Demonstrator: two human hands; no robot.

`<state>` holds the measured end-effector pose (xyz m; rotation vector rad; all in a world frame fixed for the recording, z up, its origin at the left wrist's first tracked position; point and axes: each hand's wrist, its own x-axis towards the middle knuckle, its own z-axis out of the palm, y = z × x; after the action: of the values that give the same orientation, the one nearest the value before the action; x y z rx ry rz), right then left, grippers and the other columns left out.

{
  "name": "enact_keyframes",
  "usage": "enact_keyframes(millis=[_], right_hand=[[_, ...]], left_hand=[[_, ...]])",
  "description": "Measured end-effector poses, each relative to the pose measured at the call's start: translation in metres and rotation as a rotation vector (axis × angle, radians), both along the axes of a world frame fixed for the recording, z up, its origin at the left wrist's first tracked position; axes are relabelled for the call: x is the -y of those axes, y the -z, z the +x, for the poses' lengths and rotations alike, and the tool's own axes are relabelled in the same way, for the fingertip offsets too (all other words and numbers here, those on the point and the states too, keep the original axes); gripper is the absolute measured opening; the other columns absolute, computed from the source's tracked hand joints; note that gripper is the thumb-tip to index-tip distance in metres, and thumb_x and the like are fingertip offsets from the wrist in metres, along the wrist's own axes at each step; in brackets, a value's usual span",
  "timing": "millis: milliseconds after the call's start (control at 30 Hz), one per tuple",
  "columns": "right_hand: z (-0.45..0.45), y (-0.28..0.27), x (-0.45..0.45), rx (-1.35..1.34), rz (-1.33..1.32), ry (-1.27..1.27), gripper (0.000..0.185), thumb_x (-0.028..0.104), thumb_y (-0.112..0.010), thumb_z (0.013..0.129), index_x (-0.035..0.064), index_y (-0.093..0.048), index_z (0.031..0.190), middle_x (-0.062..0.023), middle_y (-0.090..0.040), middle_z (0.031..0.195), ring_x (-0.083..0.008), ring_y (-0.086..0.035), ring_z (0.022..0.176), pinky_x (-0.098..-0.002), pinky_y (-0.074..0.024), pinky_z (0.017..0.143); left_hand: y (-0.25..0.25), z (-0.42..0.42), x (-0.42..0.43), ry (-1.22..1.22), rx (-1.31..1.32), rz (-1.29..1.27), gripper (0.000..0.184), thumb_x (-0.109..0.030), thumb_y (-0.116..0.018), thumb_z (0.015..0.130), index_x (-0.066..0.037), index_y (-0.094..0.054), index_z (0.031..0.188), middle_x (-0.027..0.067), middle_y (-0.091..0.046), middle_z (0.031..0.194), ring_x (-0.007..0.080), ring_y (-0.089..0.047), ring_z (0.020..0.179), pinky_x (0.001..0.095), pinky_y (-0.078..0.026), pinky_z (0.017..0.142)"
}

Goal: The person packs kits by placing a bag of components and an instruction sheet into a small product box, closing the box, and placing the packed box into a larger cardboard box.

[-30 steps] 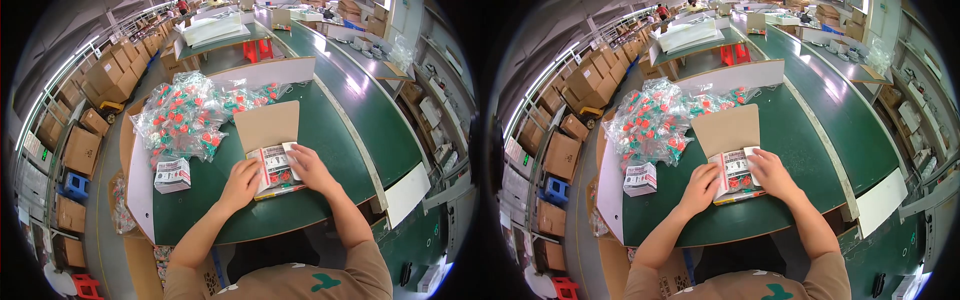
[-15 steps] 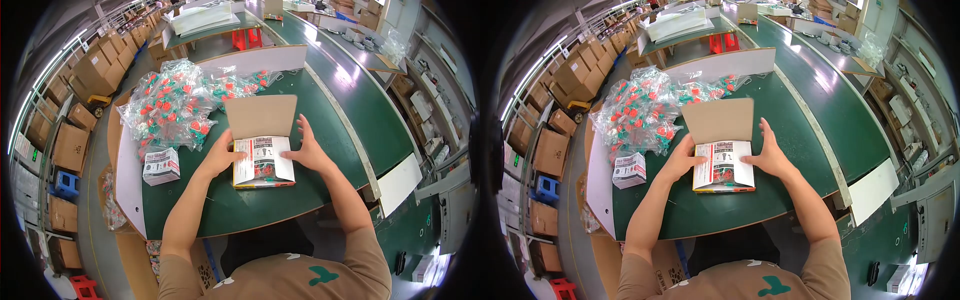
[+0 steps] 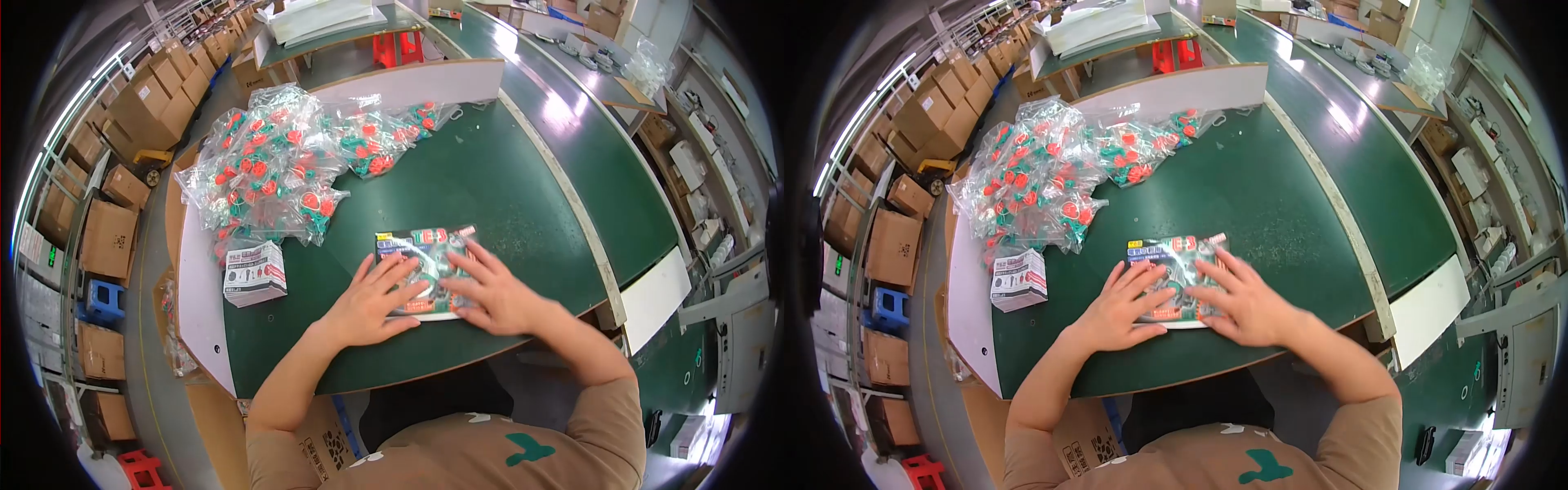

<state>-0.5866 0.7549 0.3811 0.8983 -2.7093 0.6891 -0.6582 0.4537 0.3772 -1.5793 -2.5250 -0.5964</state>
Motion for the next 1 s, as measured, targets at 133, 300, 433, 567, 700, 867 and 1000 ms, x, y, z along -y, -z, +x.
enact_keyframes(millis=[133, 300, 433, 567, 700, 867, 1000], right_hand=[[0.011, -0.008, 0.009, -0.066, 0.115, 0.029, 0.049, 0.027, -0.071, 0.098, 0.0188, -0.062, 0.146, -0.0035, -0.050, 0.160, -0.0374, -0.038, 0.153, -0.0534, -0.0319, 0.125], [0.009, 0.024, 0.011, -0.089, 0.028, 0.030, 0.048, 0.035, -0.070, 0.099, 0.0197, -0.063, 0.144, -0.0031, -0.050, 0.160, -0.0349, -0.039, 0.153, -0.0569, -0.0284, 0.125], [-0.007, -0.003, 0.008, -0.150, 0.108, -0.006, 0.047, 0.036, -0.069, 0.099, 0.0200, -0.064, 0.144, -0.0026, -0.052, 0.159, -0.0326, -0.041, 0.152, -0.0582, -0.0274, 0.125], [0.017, 0.001, 0.003, -0.107, 0.214, 0.009, 0.045, 0.034, -0.069, 0.100, 0.0202, -0.064, 0.143, -0.0020, -0.054, 0.158, -0.0308, -0.042, 0.151, -0.0582, -0.0277, 0.125], [0.001, 0.009, 0.011, -0.245, 0.217, -0.030, 0.046, 0.032, -0.069, 0.100, 0.0204, -0.064, 0.143, -0.0015, -0.055, 0.157, -0.0299, -0.043, 0.151, -0.0569, -0.0286, 0.125], [0.016, 0.010, 0.025, -0.140, 0.231, 0.034, 0.046, 0.032, -0.071, 0.099, 0.0208, -0.064, 0.143, -0.0011, -0.054, 0.158, -0.0311, -0.043, 0.151, -0.0563, -0.0329, 0.122], [0.014, 0.021, 0.019, -0.116, 0.074, 0.002, 0.048, 0.032, -0.071, 0.099, 0.0193, -0.063, 0.144, -0.0017, -0.054, 0.158, -0.0313, -0.042, 0.152, -0.0555, -0.0370, 0.119]], left_hand=[[0.006, 0.005, 0.000, -0.003, -0.036, 0.060, 0.062, -0.040, -0.074, 0.093, -0.013, -0.059, 0.146, 0.0115, -0.048, 0.161, 0.0344, -0.043, 0.150, 0.0503, -0.032, 0.123], [0.010, 0.008, -0.003, -0.013, -0.103, 0.111, 0.054, -0.037, -0.075, 0.093, -0.012, -0.064, 0.140, 0.0107, -0.054, 0.156, 0.0334, -0.048, 0.146, 0.0482, -0.035, 0.122], [-0.001, 0.000, 0.003, -0.021, -0.157, 0.200, 0.045, -0.033, -0.077, 0.092, -0.012, -0.069, 0.131, 0.0095, -0.061, 0.149, 0.0311, -0.053, 0.142, 0.0462, -0.038, 0.121], [0.019, 0.019, 0.005, 0.031, -0.047, 0.264, 0.037, -0.027, -0.078, 0.091, -0.011, -0.073, 0.124, 0.0077, -0.067, 0.141, 0.0285, -0.057, 0.138, 0.0442, -0.039, 0.121], [0.016, 0.000, 0.007, 0.028, -0.061, 0.268, 0.030, -0.021, -0.078, 0.090, -0.011, -0.076, 0.119, 0.0049, -0.071, 0.135, 0.0261, -0.060, 0.134, 0.0419, -0.041, 0.121], [0.001, -0.003, 0.015, 0.092, 0.119, 0.213, 0.033, -0.019, -0.076, 0.092, -0.014, -0.075, 0.125, 0.0026, -0.070, 0.137, 0.0246, -0.058, 0.137, 0.0469, -0.039, 0.121], [-0.007, 0.007, 0.016, 0.029, -0.004, 0.026, 0.038, -0.019, -0.076, 0.093, -0.017, -0.073, 0.131, 0.0013, -0.069, 0.138, 0.0241, -0.055, 0.140, 0.0534, -0.037, 0.122]])
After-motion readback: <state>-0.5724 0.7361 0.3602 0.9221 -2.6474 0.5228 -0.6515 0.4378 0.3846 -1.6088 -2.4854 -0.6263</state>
